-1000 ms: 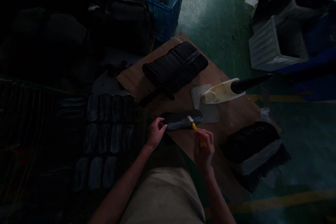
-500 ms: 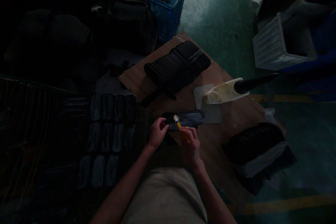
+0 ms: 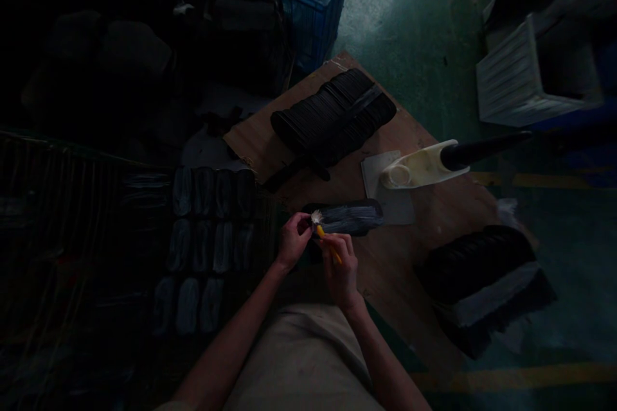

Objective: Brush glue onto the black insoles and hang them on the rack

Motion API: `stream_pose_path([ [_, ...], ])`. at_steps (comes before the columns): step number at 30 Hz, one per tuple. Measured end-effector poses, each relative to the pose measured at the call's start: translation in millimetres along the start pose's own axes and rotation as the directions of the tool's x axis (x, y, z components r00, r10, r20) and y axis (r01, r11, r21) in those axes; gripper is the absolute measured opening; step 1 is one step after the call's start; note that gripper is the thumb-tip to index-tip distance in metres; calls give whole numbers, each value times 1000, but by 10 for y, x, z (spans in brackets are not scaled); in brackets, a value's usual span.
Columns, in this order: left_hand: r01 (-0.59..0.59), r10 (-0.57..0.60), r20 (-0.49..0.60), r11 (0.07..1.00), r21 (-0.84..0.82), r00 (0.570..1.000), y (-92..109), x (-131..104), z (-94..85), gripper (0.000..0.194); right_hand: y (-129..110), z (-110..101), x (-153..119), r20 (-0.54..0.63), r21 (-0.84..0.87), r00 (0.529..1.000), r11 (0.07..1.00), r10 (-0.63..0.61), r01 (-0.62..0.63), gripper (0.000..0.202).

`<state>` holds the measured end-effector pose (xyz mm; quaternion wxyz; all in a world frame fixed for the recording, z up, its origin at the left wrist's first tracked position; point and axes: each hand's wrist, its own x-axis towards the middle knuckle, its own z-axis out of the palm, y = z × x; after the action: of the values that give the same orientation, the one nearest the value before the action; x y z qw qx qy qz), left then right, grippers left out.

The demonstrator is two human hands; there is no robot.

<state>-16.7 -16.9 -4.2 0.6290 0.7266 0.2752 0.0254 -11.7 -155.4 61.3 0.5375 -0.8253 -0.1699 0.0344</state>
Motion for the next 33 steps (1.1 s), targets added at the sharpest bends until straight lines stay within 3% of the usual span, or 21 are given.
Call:
stream_pose_path([
  [6, 152, -157, -34, 981, -120, 987, 14, -29, 40, 25, 209, -271, 73, -133, 193, 974, 968, 186, -158, 10],
  [12, 192, -201, -69, 975, -115, 977, 56, -13, 60, 22, 317, -518, 160, -272, 96, 956, 992, 106, -83, 12],
  [15, 229, -239, -71, 965, -129, 968, 83, -3, 49, 22, 214, -462, 119, -246, 75, 964, 994, 101, -85, 14],
  [19, 281, -295, -57, 943, -175, 954, 130, 0, 27, 21, 55, -224, 37, -130, 168, 979, 976, 160, -137, 12],
  [22, 294, -305, -33, 938, -181, 952, 159, 1, 13, 21, 78, -173, 19, -89, 193, 976, 965, 198, -178, 11],
  [28, 297, -308, -52, 943, -147, 950, 169, 15, 8, 24, 392, -640, 191, -245, 88, 957, 987, 152, -134, 11],
  [33, 279, -288, -84, 955, -100, 954, 156, 8, 24, 25, 558, -958, 314, -291, -38, 954, 995, 76, -91, 10],
])
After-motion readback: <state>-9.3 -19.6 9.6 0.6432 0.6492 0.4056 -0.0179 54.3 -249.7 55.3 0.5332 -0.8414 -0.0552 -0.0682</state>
